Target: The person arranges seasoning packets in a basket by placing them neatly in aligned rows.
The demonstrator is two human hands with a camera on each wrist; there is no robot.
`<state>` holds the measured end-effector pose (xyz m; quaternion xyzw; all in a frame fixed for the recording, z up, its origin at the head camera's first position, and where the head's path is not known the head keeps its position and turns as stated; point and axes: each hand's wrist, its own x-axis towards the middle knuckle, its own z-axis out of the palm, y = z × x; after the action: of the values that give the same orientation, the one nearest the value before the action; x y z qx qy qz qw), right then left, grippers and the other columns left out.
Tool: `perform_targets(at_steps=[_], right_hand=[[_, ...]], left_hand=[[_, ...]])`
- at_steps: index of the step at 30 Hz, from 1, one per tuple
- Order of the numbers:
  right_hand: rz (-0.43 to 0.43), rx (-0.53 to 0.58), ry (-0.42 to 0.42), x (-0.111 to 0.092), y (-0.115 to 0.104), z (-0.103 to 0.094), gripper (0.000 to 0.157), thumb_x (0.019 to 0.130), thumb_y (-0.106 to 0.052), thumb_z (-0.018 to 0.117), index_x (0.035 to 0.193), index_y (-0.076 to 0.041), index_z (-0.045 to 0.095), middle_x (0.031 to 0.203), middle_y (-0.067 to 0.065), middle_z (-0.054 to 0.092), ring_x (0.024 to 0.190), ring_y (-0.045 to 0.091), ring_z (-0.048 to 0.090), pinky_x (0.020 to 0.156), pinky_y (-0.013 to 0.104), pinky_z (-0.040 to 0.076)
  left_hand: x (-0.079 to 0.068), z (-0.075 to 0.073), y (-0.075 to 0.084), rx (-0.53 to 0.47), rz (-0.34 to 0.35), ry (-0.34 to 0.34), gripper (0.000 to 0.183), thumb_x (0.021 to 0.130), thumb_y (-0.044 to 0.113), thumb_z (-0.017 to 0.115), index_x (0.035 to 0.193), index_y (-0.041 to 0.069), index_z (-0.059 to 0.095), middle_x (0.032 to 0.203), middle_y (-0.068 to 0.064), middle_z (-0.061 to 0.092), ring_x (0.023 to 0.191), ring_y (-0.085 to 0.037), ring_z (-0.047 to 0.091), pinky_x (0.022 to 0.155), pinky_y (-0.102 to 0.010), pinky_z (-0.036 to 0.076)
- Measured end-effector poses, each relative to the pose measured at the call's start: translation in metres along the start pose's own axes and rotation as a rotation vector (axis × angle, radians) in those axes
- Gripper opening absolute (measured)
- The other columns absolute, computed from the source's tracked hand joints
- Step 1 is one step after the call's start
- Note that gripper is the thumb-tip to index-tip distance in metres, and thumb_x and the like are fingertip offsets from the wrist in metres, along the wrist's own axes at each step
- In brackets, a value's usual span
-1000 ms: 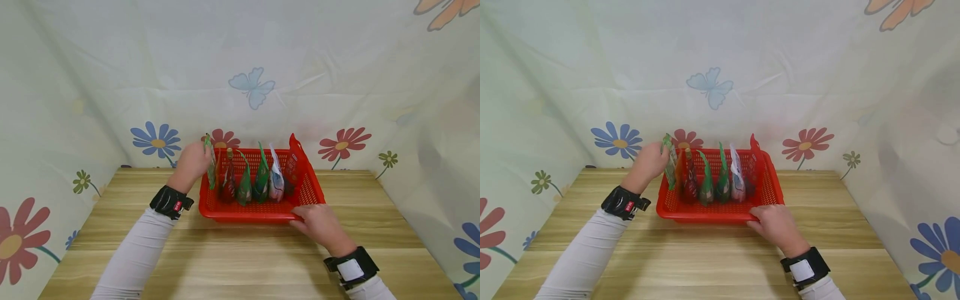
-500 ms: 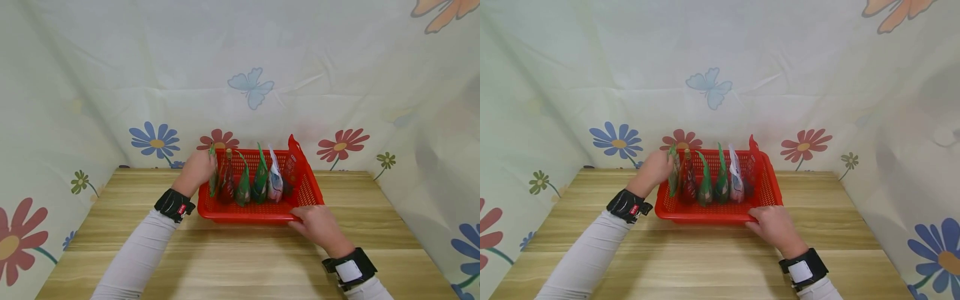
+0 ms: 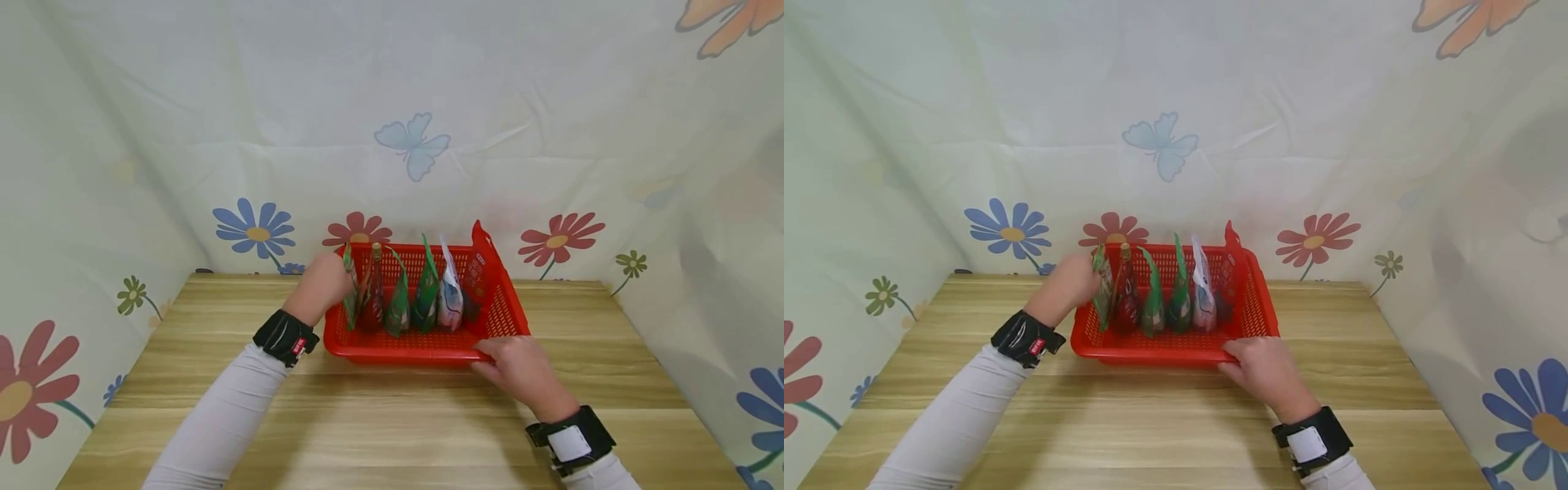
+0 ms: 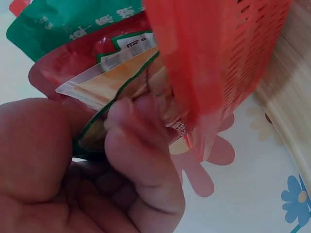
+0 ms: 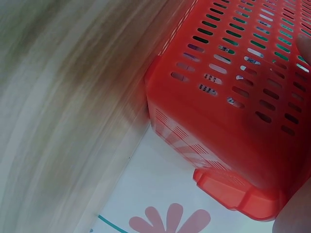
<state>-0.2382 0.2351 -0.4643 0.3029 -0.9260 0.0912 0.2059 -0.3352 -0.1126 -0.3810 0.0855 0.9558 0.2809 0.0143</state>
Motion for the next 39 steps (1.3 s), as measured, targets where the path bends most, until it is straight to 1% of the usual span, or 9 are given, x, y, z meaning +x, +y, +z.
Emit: perform_targets(at_steps=[4,7,11,16,19,25,33,36,39], right_hand=[[0.008,0.004,-0.006,0.000,-0.001,-0.001,0.029,0.074,-0.036,0.092,0.092,-0.016,0.080,0.081,-0.003,0.078,0.067,0.008,0.069,0.067,0.032,0.062],[0.016,0.004,-0.009,0.000,-0.002,-0.001,0.029,0.075,-0.036,0.092,0.093,-0.017,0.080,0.081,-0.004,0.078,0.067,0.008,0.068,0.067,0.031,0.062],[0.022,0.012,-0.010,0.000,-0.002,-0.001,0.028,0.075,-0.035,0.092,0.093,-0.017,0.080,0.081,-0.004,0.078,0.068,0.009,0.069,0.069,0.031,0.062],[0.024,0.010,-0.008,0.000,-0.004,-0.001,0.029,0.075,-0.035,0.092,0.094,-0.017,0.080,0.082,-0.004,0.078,0.069,0.010,0.072,0.070,0.032,0.063],[0.026,0.007,-0.005,0.000,-0.004,-0.001,0.028,0.076,-0.035,0.091,0.094,-0.016,0.080,0.081,-0.003,0.078,0.069,0.010,0.072,0.069,0.032,0.063],[0.031,0.016,-0.009,0.000,-0.003,-0.001,0.027,0.076,-0.033,0.091,0.094,-0.016,0.080,0.082,-0.002,0.078,0.070,0.011,0.073,0.070,0.032,0.063],[0.049,0.012,-0.012,0.000,-0.001,0.000,0.028,0.076,-0.033,0.091,0.095,-0.016,0.081,0.083,-0.002,0.079,0.070,0.012,0.073,0.071,0.034,0.063],[0.058,0.017,-0.022,0.000,-0.002,0.000,0.028,0.076,-0.034,0.092,0.096,-0.016,0.081,0.083,-0.003,0.079,0.070,0.011,0.072,0.071,0.033,0.063],[0.056,0.020,-0.022,-0.001,-0.002,-0.001,0.028,0.075,-0.033,0.092,0.095,-0.016,0.081,0.083,-0.003,0.078,0.070,0.011,0.072,0.071,0.033,0.063]], left_hand=[[-0.005,0.003,0.001,-0.037,0.019,-0.007,0.050,0.092,0.018,0.075,0.140,0.022,0.060,0.110,-0.007,0.074,0.097,-0.023,0.067,0.090,-0.041,0.061],[-0.009,0.005,0.002,0.026,-0.021,-0.012,0.031,0.093,0.008,0.071,0.123,0.011,0.069,0.097,-0.008,0.073,0.087,-0.022,0.068,0.082,-0.037,0.063],[-0.012,0.009,0.005,0.158,-0.068,-0.023,0.006,0.091,0.005,0.070,0.091,0.000,0.072,0.075,-0.009,0.068,0.067,-0.021,0.067,0.071,-0.035,0.064],[-0.015,0.016,0.004,0.238,-0.025,-0.006,0.006,0.088,0.006,0.073,0.082,0.003,0.072,0.065,-0.007,0.064,0.061,-0.020,0.062,0.069,-0.034,0.063],[-0.016,0.019,0.003,0.250,-0.025,-0.009,0.007,0.088,0.007,0.073,0.082,0.004,0.071,0.064,-0.005,0.063,0.061,-0.020,0.061,0.067,-0.034,0.062],[-0.017,0.019,0.003,0.230,-0.049,-0.040,0.015,0.093,0.013,0.069,0.081,0.005,0.069,0.066,-0.006,0.062,0.061,-0.019,0.062,0.064,-0.031,0.060],[-0.022,0.013,-0.002,0.075,-0.059,-0.064,0.025,0.099,0.021,0.064,0.082,0.003,0.065,0.068,-0.008,0.060,0.060,-0.018,0.063,0.056,-0.025,0.055],[-0.027,0.009,-0.006,0.040,-0.055,-0.046,0.029,0.101,0.025,0.063,0.082,0.003,0.065,0.066,-0.007,0.058,0.058,-0.018,0.061,0.053,-0.023,0.051],[-0.033,0.005,-0.009,0.024,-0.029,0.002,0.032,0.102,0.030,0.061,0.088,0.002,0.069,0.066,-0.007,0.058,0.058,-0.018,0.060,0.052,-0.024,0.048]])
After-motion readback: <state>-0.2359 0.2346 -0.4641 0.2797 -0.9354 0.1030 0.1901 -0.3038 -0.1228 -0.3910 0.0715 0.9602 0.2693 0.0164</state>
